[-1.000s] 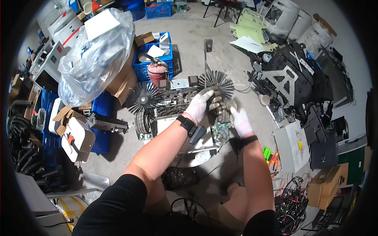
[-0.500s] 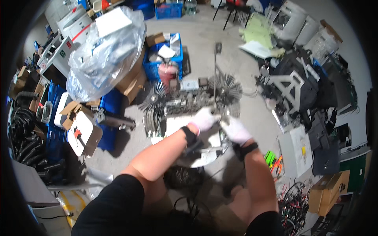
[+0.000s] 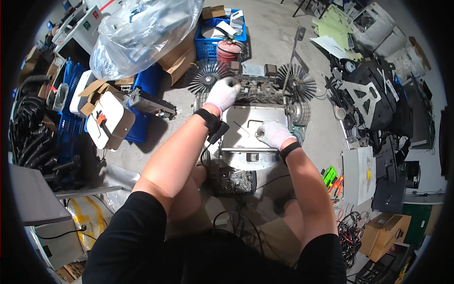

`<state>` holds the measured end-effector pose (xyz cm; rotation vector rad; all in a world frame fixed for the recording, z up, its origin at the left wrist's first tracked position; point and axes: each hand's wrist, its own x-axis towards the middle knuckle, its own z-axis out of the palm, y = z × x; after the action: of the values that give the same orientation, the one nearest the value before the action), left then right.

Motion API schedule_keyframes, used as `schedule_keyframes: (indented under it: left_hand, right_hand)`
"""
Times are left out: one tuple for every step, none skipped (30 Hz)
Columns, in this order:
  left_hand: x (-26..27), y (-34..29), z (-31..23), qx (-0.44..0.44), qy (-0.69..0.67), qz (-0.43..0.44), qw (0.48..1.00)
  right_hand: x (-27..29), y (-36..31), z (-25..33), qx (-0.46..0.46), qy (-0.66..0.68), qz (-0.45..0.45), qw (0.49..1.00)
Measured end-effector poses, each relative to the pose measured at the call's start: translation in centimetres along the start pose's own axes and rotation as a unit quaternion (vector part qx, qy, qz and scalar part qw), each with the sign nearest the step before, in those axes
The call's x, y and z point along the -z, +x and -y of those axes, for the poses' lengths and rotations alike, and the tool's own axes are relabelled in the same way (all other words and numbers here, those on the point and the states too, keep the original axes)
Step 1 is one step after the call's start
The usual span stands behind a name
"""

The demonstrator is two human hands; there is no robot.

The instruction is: The recorder is using a wrench and hands to disassemble components from a large floor-based cleaning or sweeping robot in an electromechanical workshop.

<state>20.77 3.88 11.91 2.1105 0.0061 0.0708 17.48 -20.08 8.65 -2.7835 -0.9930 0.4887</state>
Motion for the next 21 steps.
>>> schedule_keyframes:
  left_hand:
    - [-0.1, -0.2, 1.1, -0.001, 0.002, -0.013, 1.0]
    - [-0.1, 0.0, 2.1, 0.012, -0.003, -0.018, 1.0]
    - [-0.1, 0.1, 1.9, 0.023, -0.01, -0.02, 1.0]
    - [-0.1, 0.6, 1.4, 0.02, -0.012, -0.022, 0.999]
    - [-0.2, 1.2, 0.9, 0.016, -0.06, -0.048, 0.997]
    - [-0.3, 2.0, 0.1, 0.01, -0.107, -0.072, 0.992]
    - [-0.6, 2.7, -1.1, -0.023, -0.115, -0.09, 0.989]
    - [-1.3, 3.1, -2.4, -0.007, -0.156, -0.077, 0.985]
    - [-1.7, 3.4, -4.4, 0.005, -0.196, -0.063, 0.979]
    - [-2.0, 4.7, -3.4, -0.034, -0.155, -0.079, 0.984]
    - [-2.6, 6.5, -1.9, -0.066, -0.148, -0.08, 0.983]
    - [-3.7, 7.7, -3.1, -0.076, -0.171, -0.077, 0.979]
    - [-4.5, 8.3, -4.3, -0.078, -0.192, -0.072, 0.976]
    - [-4.9, 9.6, -5.6, -0.105, -0.167, -0.055, 0.979]
    - [-5.7, 11.6, -6.1, -0.144, -0.156, -0.072, 0.975]
    - [-6.5, 13.1, -7.5, -0.165, -0.174, -0.082, 0.967]
    - [-7.1, 14.4, -8.8, -0.182, -0.188, -0.095, 0.96]
    - [-8.1, 16.6, -8.6, -0.208, -0.176, -0.091, 0.958]
    - [-9.7, 18.3, -9.4, -0.213, -0.155, -0.075, 0.962]
    - [-10.7, 19.8, -9.7, -0.207, -0.133, -0.061, 0.967]
    - [-11.6, 21.1, -10.1, -0.186, -0.16, -0.043, 0.969]
  right_hand:
    - [0.7, 0.9, 0.5, -0.032, -0.026, 0.06, 0.997]
    - [0.2, 2.1, -0.3, -0.045, -0.021, 0.011, 0.999]
    - [1.0, 2.7, -0.6, -0.035, -0.037, -0.034, 0.998]
    - [1.2, 3.4, -1.4, -0.02, -0.072, -0.031, 0.997]
    - [1.1, 4.2, -2.2, -0.007, -0.108, -0.028, 0.994]
    - [1.0, 5.0, -2.6, -0.009, -0.147, 0.007, 0.989]
    - [0.9, 5.8, -3.3, -0.016, -0.188, 0.04, 0.981]
    - [0.2, 6.2, -4.0, -0.038, -0.189, 0.057, 0.98]
    - [-1.0, 6.9, -5.6, -0.033, -0.199, 0.041, 0.979]
    - [-0.6, 7.7, -4.3, -0.069, -0.183, 0.045, 0.98]
    - [-0.4, 8.2, -3.3, -0.075, -0.118, 0.072, 0.988]
    - [-0.3, 8.0, -4.2, -0.004, -0.148, 0.127, 0.981]
    - [1.0, 6.9, -4.0, 0.008, -0.095, 0.107, 0.99]
    - [2.0, 5.5, -4.8, 0.028, -0.005, 0.023, 0.999]
    - [3.1, 4.0, -5.5, 0.054, 0.084, -0.063, 0.993]
    - [4.6, 2.2, -5.9, 0.0, 0.198, -0.093, 0.976]
    - [6.1, 0.4, -6.0, -0.047, 0.31, -0.12, 0.942]
    - [7.0, -0.9, -6.2, -0.118, 0.443, -0.118, 0.881]
    - [7.2, -2.4, -7.2, -0.105, 0.494, -0.202, 0.839]
    - [8.2, -3.5, -7.5, -0.065, 0.589, -0.228, 0.773]
    - [9.1, -4.4, -7.8, -0.093, 0.608, -0.254, 0.746]
